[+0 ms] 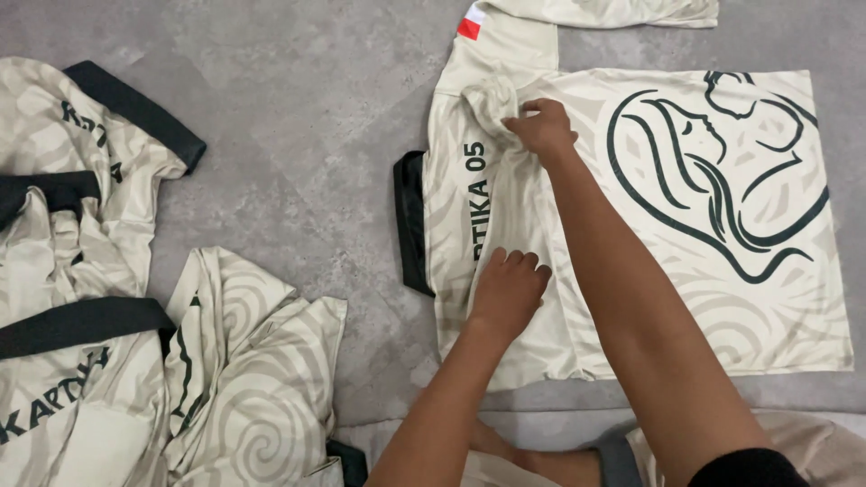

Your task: Folding a long-sleeved shirt into a neat rectangle while sitting on the floor.

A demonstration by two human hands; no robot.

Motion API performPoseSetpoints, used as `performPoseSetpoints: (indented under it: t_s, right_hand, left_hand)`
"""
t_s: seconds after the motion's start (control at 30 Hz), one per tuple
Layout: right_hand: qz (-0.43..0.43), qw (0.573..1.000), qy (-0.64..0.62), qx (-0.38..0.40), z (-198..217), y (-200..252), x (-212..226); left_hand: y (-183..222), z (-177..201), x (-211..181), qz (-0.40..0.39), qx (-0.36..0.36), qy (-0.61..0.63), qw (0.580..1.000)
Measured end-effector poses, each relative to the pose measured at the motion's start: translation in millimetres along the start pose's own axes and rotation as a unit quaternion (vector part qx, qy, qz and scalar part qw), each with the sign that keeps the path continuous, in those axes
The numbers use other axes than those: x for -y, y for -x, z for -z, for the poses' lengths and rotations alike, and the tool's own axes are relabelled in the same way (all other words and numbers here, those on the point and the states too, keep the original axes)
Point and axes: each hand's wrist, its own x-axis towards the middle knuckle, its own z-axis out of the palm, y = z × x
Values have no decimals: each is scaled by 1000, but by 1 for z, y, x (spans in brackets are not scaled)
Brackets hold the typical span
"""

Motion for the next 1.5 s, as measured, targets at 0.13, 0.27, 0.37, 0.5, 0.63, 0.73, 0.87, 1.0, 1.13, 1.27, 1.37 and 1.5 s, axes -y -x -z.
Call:
performPoseSetpoints:
  t_s: [0.13, 0.27, 0.37, 0.5, 0.63, 0.73, 0.87, 1.0, 1.13, 1.27, 1.37, 1.5]
  right_hand:
    - [42, 979, -198, 34, -16, -5, -2]
    - [32, 965, -253, 65, -6, 19, 10]
    - [57, 943, -325, 51, 10, 28, 21]
    - [19, 865, -500, -33, 50, 65, 38]
    - [-40, 922, -385, 13, 41, 60, 10]
    - [-42, 907, -417, 22, 45, 50, 9]
    - [-57, 885, -459, 51, 49, 39, 14]
    - [-98, 876, -466, 73, 63, 43, 32]
    - [-87, 876, -466, 91, 57, 28, 26]
    - [-35, 844, -525, 104, 59, 12, 16]
    - [-57, 820, -565, 68, 62, -1, 19]
    - [31, 890, -442, 104, 68, 11, 23]
  left_hand:
    - [-1, -21, -6, -4, 22, -2, 1000]
    - [-2, -24, -12, 54, 153, -32, 986]
    - [-1, -46, -10, 83, 127, -24, 988]
    - [0, -67, -8, 91, 81, -29, 992]
    - [8, -62, -10, 104, 64, 39, 992]
    - [9, -60, -9, 95, 34, 28, 994]
    - [5, -61, -9, 92, 68, 47, 992]
    - [-6, -67, -11, 95, 108, 32, 989]
    - [-17, -91, -15, 128, 119, 18, 985]
    - [-17, -90, -21, 143, 136, -24, 980]
    - [-18, -80, -20, 148, 143, -31, 978]
    - [-13, -76, -19, 129, 115, -28, 984]
